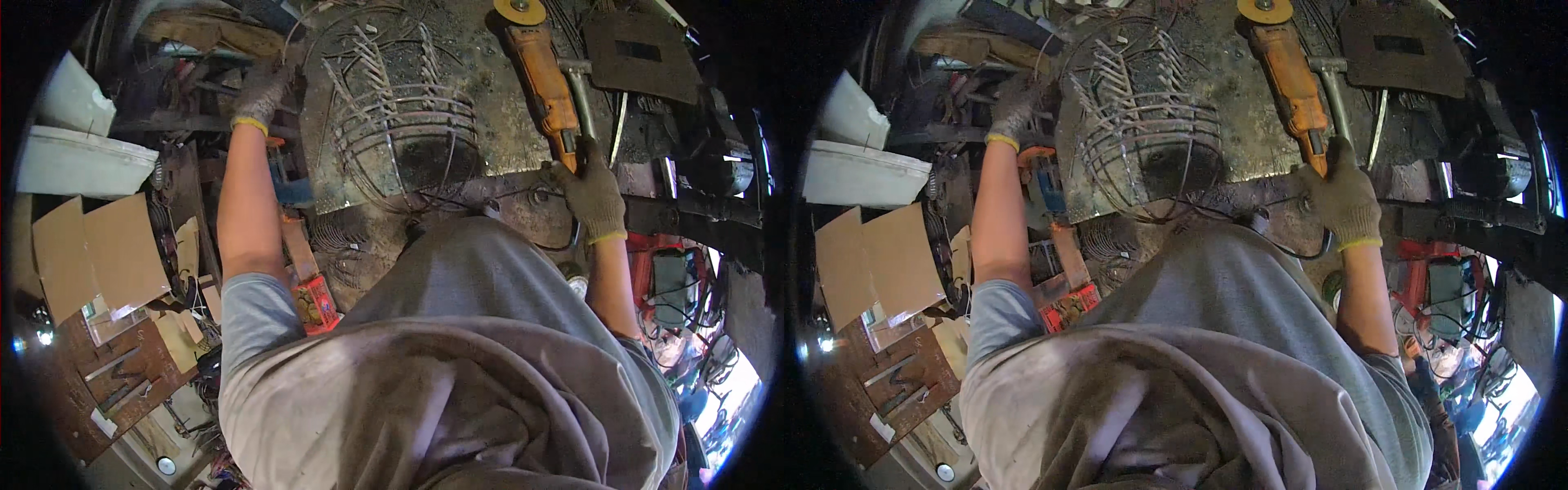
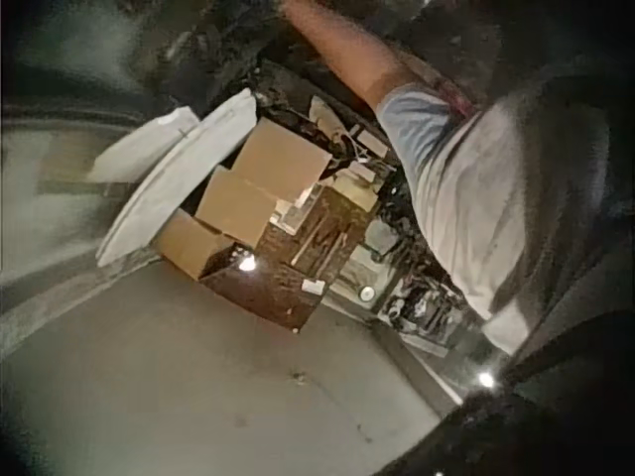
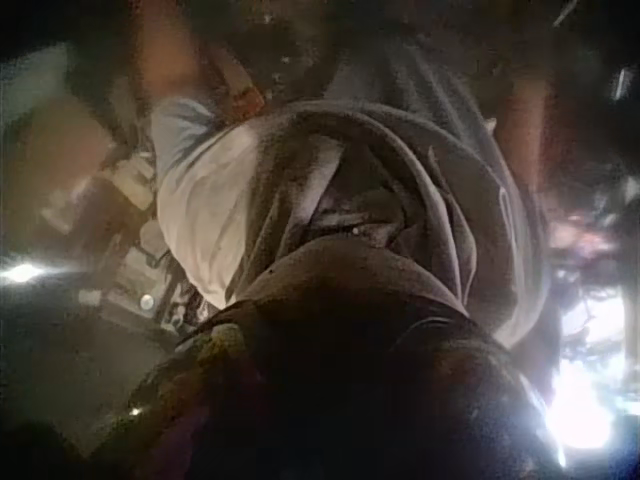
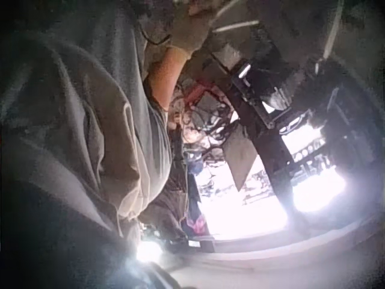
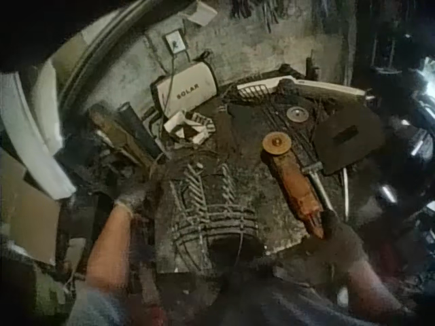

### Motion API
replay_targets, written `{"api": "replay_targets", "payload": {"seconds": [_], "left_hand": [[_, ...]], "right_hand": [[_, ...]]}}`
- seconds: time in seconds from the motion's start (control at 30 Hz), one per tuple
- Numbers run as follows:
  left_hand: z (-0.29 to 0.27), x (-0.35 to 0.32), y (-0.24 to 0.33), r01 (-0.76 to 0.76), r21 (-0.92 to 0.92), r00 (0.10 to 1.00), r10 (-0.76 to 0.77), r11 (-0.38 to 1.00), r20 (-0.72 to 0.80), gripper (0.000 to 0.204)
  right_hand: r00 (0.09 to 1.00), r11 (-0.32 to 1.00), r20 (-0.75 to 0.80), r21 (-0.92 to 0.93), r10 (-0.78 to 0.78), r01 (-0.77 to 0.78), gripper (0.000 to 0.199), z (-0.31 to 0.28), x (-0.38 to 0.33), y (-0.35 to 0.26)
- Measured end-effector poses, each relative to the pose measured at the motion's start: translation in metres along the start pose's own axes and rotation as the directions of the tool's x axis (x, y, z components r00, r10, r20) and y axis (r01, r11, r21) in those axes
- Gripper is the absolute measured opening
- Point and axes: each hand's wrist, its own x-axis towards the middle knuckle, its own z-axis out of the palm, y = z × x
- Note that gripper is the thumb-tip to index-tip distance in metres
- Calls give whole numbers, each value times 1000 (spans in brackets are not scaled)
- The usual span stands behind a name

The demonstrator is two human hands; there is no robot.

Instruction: The person constructs a spherical metal frame by positioning metal rods, welding them at junction points using a welding torch, and سپس using a hammer and a handheld grinder to refine the structure.

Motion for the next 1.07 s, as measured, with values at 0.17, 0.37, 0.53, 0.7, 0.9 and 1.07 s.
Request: {"api": "replay_targets", "payload": {"seconds": [0.17, 0.37, 0.53, 0.7, 0.9, 1.07], "left_hand": [[-30, -33, -2, 39, -392, 997, -63, 919, -50, 48], [-80, -124, 40, -3, -680, 989, -98, 734, -111, 39], [-50, -198, 67, -14, -539, 996, -38, 842, -85, 32], [17, -252, 58, -365, -212, 898, 283, 906, -336, 31], [50, -266, 69, -149, -367, 971, 67, 918, -228, 38], [68, -265, 37, -185, -352, 979, 144, 918, -142, 42]], "right_hand": [[938, 990, -330, 56, -103, 128, 71, -26, -22, -14], [861, 820, -366, 323, -352, 472, 55, -22, -22, -54], [736, 665, -298, 317, -608, 677, 42, 6, -4, -80], [787, 754, -80, 241, -612, 611, 36, 47, 5, -71], [873, 869, -117, 100, -474, 485, 37, 76, 8, -54], [878, 892, -159, -61, -452, 448, 38, 93, 1, -58]]}}
